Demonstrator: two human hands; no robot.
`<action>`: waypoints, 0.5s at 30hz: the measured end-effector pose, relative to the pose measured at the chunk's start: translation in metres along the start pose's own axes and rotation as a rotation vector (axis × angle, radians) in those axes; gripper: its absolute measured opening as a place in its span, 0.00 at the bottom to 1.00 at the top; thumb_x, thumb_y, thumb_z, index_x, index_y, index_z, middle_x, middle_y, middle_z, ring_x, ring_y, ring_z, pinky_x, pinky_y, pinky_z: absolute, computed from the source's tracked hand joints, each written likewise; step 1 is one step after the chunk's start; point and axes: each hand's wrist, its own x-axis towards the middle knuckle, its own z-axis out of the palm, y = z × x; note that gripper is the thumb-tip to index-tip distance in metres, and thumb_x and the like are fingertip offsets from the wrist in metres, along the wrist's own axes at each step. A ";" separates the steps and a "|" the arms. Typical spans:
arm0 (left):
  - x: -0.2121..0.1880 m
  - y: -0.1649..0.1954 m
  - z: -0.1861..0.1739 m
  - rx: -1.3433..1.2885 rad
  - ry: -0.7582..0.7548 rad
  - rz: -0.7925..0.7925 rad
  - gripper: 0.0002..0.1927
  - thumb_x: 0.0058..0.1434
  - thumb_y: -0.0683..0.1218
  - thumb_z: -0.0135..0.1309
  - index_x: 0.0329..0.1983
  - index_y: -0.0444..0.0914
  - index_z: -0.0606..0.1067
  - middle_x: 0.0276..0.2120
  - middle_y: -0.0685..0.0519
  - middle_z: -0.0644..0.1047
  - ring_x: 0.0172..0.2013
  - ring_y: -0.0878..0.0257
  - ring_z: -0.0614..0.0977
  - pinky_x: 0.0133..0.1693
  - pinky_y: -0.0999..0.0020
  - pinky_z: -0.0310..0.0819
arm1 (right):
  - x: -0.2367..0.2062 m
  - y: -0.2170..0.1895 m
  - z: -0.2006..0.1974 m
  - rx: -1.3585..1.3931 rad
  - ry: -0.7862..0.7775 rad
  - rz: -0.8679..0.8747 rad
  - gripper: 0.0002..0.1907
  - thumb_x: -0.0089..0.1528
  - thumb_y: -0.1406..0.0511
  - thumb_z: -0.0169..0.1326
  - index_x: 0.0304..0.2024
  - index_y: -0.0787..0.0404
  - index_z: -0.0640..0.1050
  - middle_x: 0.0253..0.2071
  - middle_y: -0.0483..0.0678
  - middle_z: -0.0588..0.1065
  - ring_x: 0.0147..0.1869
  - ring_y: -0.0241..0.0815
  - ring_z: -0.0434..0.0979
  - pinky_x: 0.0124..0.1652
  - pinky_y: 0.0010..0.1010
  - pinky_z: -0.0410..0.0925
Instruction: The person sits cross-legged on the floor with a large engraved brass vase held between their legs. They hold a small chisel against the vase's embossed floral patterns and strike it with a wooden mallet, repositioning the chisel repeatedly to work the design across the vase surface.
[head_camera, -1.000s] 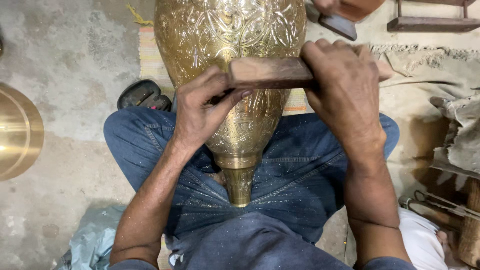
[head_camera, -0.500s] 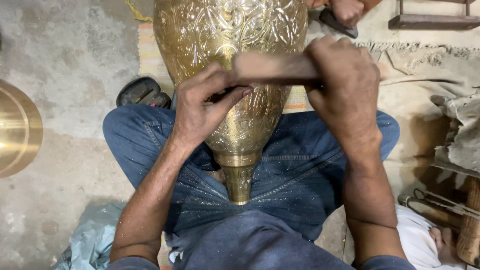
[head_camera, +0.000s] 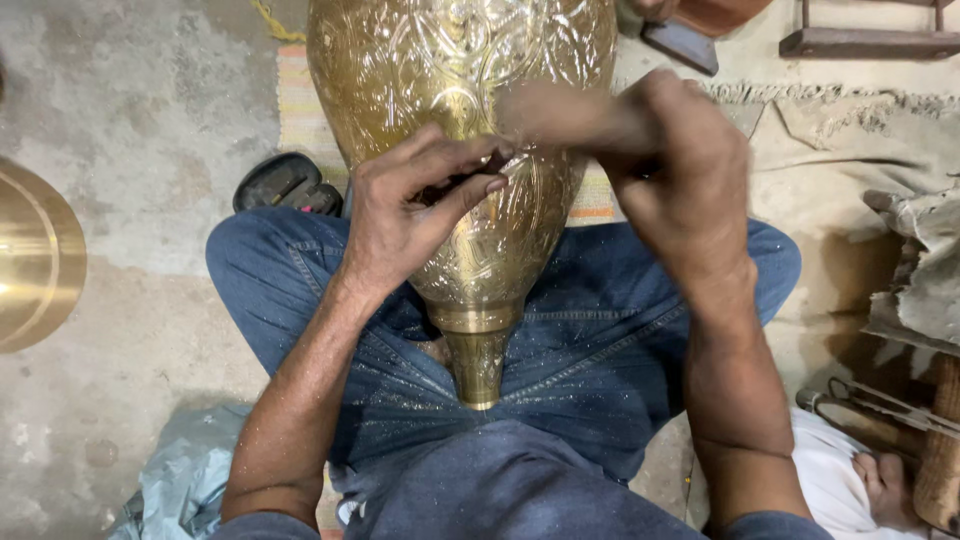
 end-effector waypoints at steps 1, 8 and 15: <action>0.000 0.001 -0.001 0.011 -0.004 0.005 0.16 0.64 0.44 0.67 0.54 0.39 0.81 0.36 0.55 0.81 0.33 0.67 0.83 0.34 0.72 0.81 | -0.001 0.000 0.000 0.232 -0.028 0.157 0.14 0.66 0.67 0.63 0.39 0.63 0.69 0.30 0.48 0.71 0.34 0.46 0.74 0.35 0.40 0.67; 0.000 -0.004 0.000 0.007 0.005 0.043 0.14 0.64 0.44 0.68 0.52 0.37 0.81 0.39 0.53 0.82 0.38 0.66 0.84 0.38 0.70 0.84 | -0.003 0.001 -0.006 0.062 0.045 -0.208 0.11 0.62 0.75 0.59 0.44 0.64 0.72 0.39 0.50 0.76 0.43 0.48 0.79 0.42 0.38 0.72; -0.001 -0.011 0.002 -0.031 -0.013 -0.014 0.14 0.64 0.44 0.67 0.52 0.37 0.82 0.38 0.54 0.83 0.33 0.67 0.84 0.33 0.71 0.82 | -0.005 0.000 0.001 0.090 -0.002 -0.097 0.13 0.62 0.74 0.63 0.40 0.65 0.70 0.31 0.51 0.69 0.33 0.50 0.70 0.35 0.39 0.64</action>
